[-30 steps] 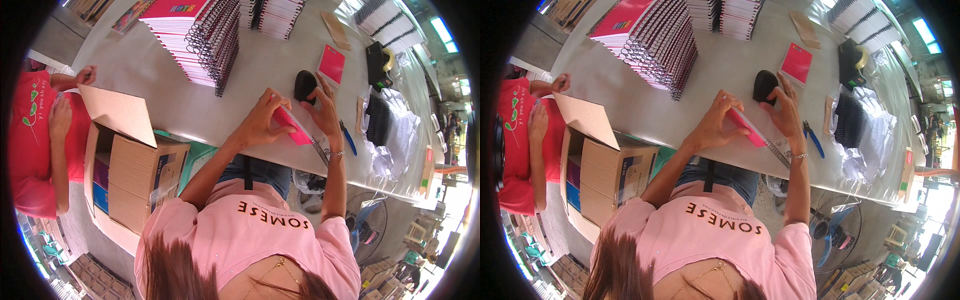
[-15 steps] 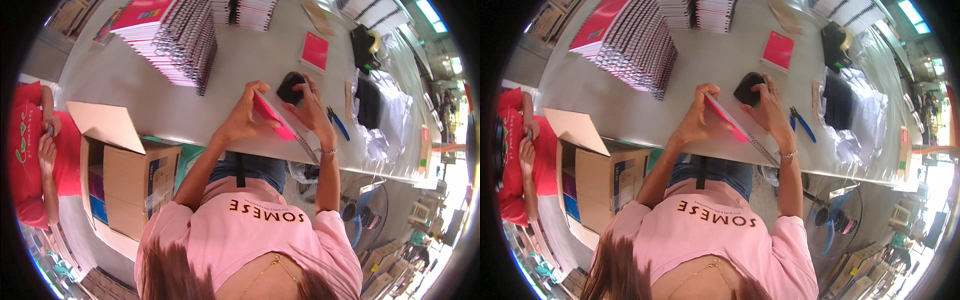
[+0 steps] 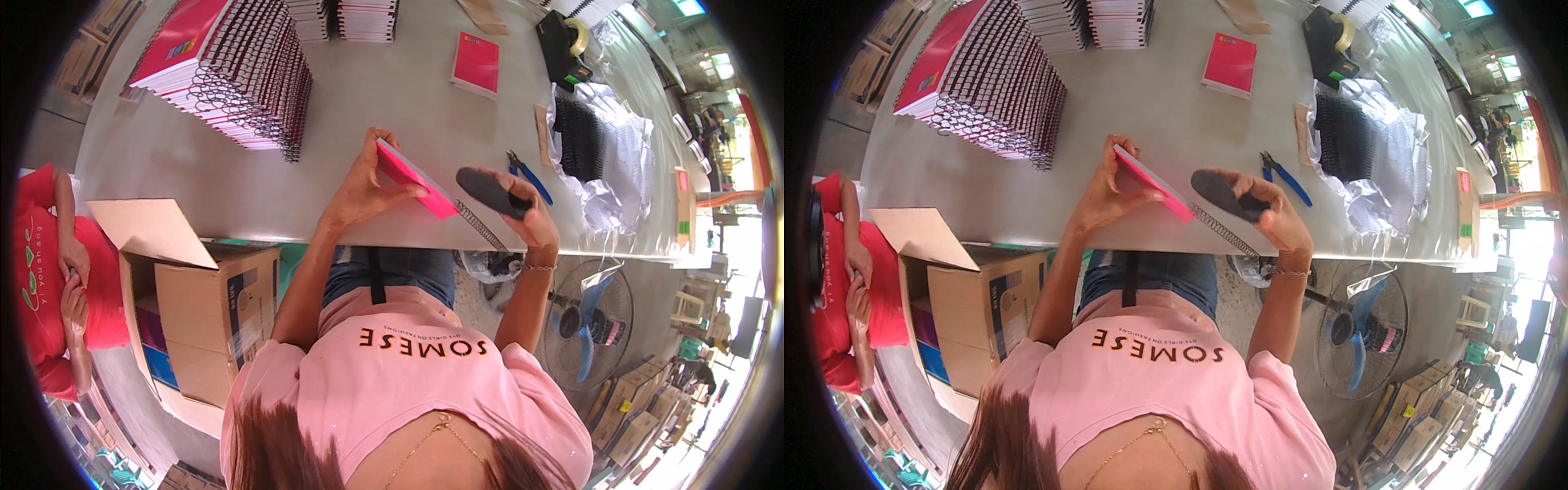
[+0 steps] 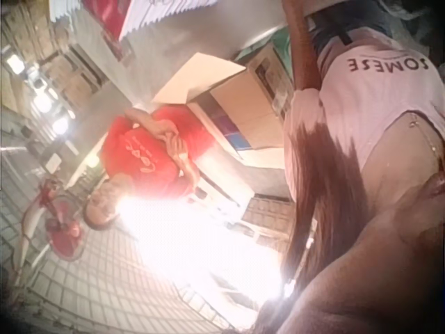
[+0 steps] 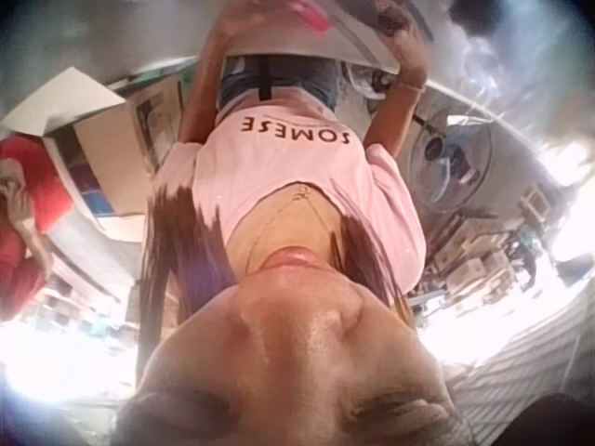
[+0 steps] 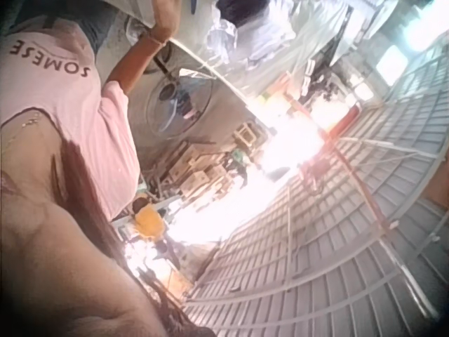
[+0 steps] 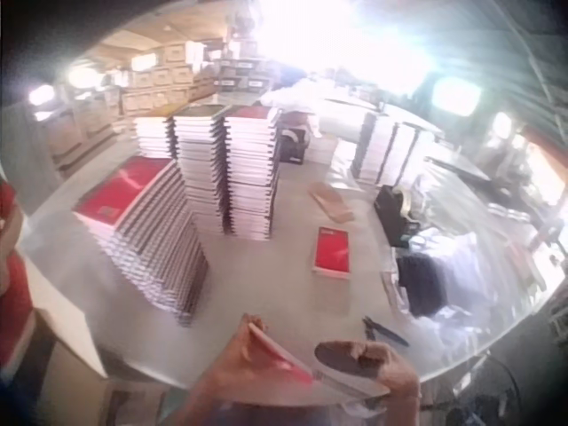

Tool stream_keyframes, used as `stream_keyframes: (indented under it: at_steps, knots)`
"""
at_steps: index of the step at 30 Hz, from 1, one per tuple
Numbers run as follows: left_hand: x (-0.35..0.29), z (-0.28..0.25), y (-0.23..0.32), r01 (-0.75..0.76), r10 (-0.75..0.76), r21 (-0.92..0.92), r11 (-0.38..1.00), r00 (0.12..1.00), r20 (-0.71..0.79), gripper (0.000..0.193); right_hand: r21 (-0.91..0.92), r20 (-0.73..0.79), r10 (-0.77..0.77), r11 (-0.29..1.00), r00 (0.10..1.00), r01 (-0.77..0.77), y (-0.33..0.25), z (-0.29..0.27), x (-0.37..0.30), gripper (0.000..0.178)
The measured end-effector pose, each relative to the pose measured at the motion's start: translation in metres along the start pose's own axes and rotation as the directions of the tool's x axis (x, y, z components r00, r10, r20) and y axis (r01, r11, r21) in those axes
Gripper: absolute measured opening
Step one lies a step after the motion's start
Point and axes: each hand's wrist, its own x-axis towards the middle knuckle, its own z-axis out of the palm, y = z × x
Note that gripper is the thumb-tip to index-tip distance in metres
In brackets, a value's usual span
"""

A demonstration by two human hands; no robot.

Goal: The person assembles spiral-bound notebooks by inserting a black plastic coil into the punched holes of pink covers. They use pliers to secure the coil ends and stack the finished notebooks on the table. A coworker is visible in the background handling other items.

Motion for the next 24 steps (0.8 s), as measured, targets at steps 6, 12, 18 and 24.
stream_keyframes:
  at_steps: [6,12,18,24]
  knots:
    - [0.001,0.001,-0.004,-0.013,0.013,-0.014,1.000,1.000,0.007,0.075,-0.300,-0.083,0.192,0.931,0.978,-0.208,-0.010,0.008,-0.001,0.056]
    - [0.000,0.000,-0.007,-0.014,0.015,-0.029,0.999,0.999,0.038,0.073,-0.235,0.002,0.131,0.964,0.991,-0.126,-0.019,0.020,-0.006,0.046]
    - [-0.002,-0.002,-0.004,-0.026,0.028,-0.068,0.997,0.999,0.034,0.066,-0.362,-0.063,0.076,0.927,0.995,-0.093,-0.029,0.024,-0.005,0.043]
    - [-0.001,-0.007,-0.009,-0.067,0.087,-0.180,0.981,0.990,0.107,0.050,-0.180,-0.168,0.133,0.970,0.977,-0.163,-0.018,0.020,-0.004,0.048]
